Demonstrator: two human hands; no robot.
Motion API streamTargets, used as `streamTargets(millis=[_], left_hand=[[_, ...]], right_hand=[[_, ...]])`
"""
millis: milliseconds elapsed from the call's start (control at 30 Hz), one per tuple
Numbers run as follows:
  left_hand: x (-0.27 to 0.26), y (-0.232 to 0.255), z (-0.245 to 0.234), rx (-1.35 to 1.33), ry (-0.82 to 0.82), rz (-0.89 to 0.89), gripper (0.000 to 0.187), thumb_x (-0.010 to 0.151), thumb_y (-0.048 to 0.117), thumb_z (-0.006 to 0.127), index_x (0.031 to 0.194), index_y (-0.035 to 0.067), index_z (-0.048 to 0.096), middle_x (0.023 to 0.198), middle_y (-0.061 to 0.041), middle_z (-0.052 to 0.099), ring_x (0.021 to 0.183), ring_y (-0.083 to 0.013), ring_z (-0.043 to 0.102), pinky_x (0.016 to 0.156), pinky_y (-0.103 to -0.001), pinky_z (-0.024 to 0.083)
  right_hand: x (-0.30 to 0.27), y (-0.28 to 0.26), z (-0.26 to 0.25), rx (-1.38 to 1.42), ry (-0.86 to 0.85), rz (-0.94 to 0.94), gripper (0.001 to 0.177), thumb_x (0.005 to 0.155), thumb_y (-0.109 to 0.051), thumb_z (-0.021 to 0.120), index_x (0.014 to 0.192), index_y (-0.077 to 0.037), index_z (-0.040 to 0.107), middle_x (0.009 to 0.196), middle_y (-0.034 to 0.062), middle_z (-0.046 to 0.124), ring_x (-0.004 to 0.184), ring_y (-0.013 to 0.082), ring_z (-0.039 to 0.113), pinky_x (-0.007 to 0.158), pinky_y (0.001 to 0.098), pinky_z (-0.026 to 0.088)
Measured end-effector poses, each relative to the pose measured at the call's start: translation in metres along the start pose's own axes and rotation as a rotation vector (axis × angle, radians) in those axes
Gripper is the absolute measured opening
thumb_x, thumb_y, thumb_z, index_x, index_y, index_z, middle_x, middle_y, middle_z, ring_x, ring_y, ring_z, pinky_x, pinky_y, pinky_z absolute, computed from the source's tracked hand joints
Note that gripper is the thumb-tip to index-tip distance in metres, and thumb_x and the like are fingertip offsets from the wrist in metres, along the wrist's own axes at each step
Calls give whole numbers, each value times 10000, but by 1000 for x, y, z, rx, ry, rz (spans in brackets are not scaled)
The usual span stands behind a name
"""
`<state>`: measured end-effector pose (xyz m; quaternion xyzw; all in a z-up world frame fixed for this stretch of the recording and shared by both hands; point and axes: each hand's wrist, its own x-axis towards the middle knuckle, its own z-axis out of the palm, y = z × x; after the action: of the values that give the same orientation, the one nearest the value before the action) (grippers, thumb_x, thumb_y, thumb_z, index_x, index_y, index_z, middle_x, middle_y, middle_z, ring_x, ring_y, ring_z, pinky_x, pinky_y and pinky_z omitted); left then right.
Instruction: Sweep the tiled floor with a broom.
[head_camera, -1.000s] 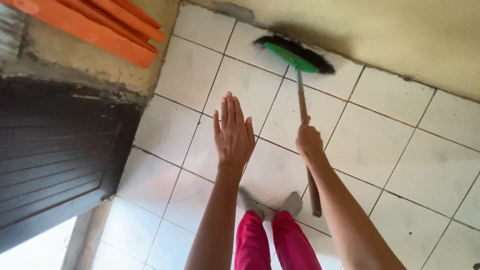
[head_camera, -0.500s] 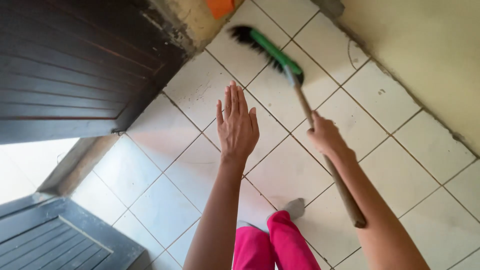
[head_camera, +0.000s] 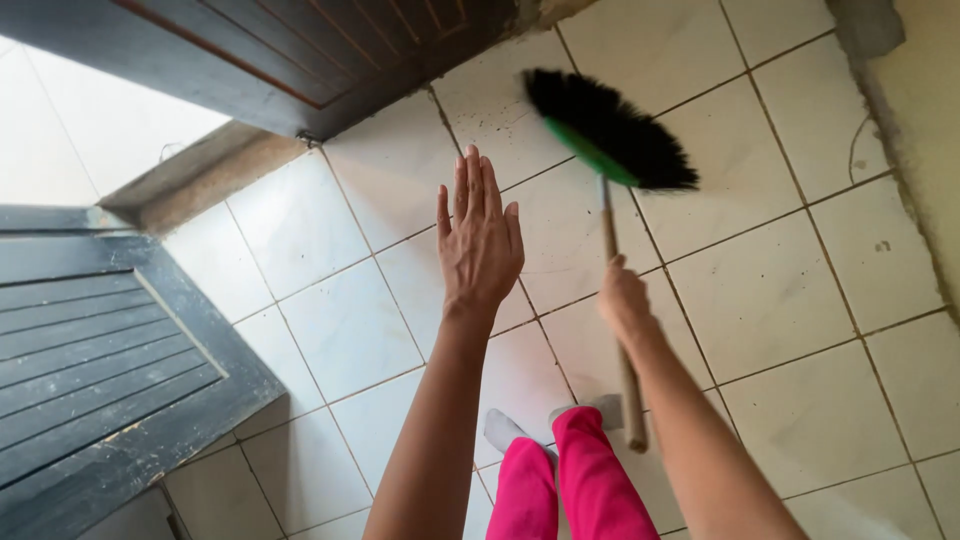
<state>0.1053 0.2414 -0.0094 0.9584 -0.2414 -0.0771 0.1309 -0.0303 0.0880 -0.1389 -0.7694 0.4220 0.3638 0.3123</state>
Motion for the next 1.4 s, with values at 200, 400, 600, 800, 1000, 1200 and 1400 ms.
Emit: streamTargets(millis=[200,400,600,800,1000,1200,1400], left_hand=[[-27,-65,-24,-9,64,-86,617,1092,287,363,1614,-14,230,1716,-126,171,1591,-252,152,1280,-462,122],[-60,-140,-42,25,111,-178,612,1097,287,368,1601,-41,253,1718,-134,165,1597,-263,154,1287,-467,123],[-105,-201,-53,38,140,-272,622,1085,284,377,1598,-50,266,1713,-147,168,1593,-269,145,1280,-467,127],[-148,-249,-60,1,147,-391,642,1062,297,409,1598,-31,274,1705,-129,175,1584,-260,165,1275,-465,137],[-187,-290,-75,41,189,-485,647,1059,288,415,1605,-30,276,1709,-129,163,1583,-257,164,1270,-468,132],[-227,-334,-94,7,222,-609,662,1050,289,431,1599,-44,271,1716,-140,150,1590,-253,148,1276,-457,114],[-265,-369,-99,3,253,-676,656,1053,286,438,1600,-39,278,1715,-141,154,1595,-253,145,1285,-454,116]], right_hand=[[-19,-59,87,-194,-55,-296,634,956,-25,560,1517,55,276,1075,276,683,915,373,709,757,430,621],[-92,-133,19,-250,-8,-390,632,988,-71,554,1561,-2,298,940,263,735,780,362,767,665,414,673],[-20,-145,53,-322,297,-465,679,980,-56,602,1555,100,275,977,321,705,866,432,734,709,445,645],[-14,-139,173,-462,118,-465,671,921,-16,570,1512,121,282,1059,363,675,986,471,700,873,495,598],[-142,-212,176,-467,-166,-501,364,919,-11,518,1276,61,514,938,283,719,771,394,754,711,475,630],[-129,-271,174,-448,78,-737,620,876,-57,581,1471,-1,418,942,304,692,847,432,703,785,505,582],[-67,-280,241,-584,237,-706,679,913,-21,544,1546,58,312,1041,350,677,957,491,680,876,523,565]])
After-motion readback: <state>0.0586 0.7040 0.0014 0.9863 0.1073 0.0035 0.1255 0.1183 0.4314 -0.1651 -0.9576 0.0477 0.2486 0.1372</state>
